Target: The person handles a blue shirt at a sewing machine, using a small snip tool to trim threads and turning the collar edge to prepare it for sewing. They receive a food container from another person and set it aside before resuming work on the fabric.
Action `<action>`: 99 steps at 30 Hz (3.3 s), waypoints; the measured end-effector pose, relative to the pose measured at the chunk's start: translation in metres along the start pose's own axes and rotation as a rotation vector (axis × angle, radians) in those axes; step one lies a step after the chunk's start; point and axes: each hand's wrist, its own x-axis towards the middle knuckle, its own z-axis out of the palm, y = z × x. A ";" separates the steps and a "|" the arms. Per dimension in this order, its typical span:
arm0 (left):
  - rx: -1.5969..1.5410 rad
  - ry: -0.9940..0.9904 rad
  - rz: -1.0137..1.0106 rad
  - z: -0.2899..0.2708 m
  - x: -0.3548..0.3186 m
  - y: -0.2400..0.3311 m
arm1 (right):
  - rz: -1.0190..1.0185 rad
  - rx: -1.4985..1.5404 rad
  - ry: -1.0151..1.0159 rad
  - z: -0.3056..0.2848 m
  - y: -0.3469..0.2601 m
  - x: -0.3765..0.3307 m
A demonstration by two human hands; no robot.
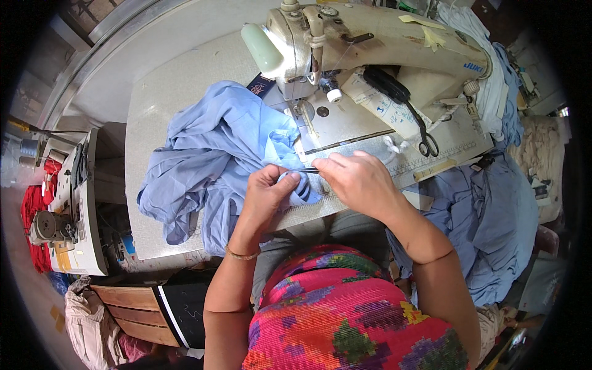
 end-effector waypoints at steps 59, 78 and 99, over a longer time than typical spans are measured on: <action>-0.040 -0.045 0.100 -0.004 0.001 -0.007 | -0.034 0.069 0.204 0.052 0.005 -0.004; 0.016 -0.020 0.131 -0.006 0.003 -0.012 | 0.087 0.313 0.050 0.047 0.009 0.000; -0.187 -0.076 0.109 -0.009 0.004 -0.018 | 0.094 0.289 0.106 0.048 0.003 0.000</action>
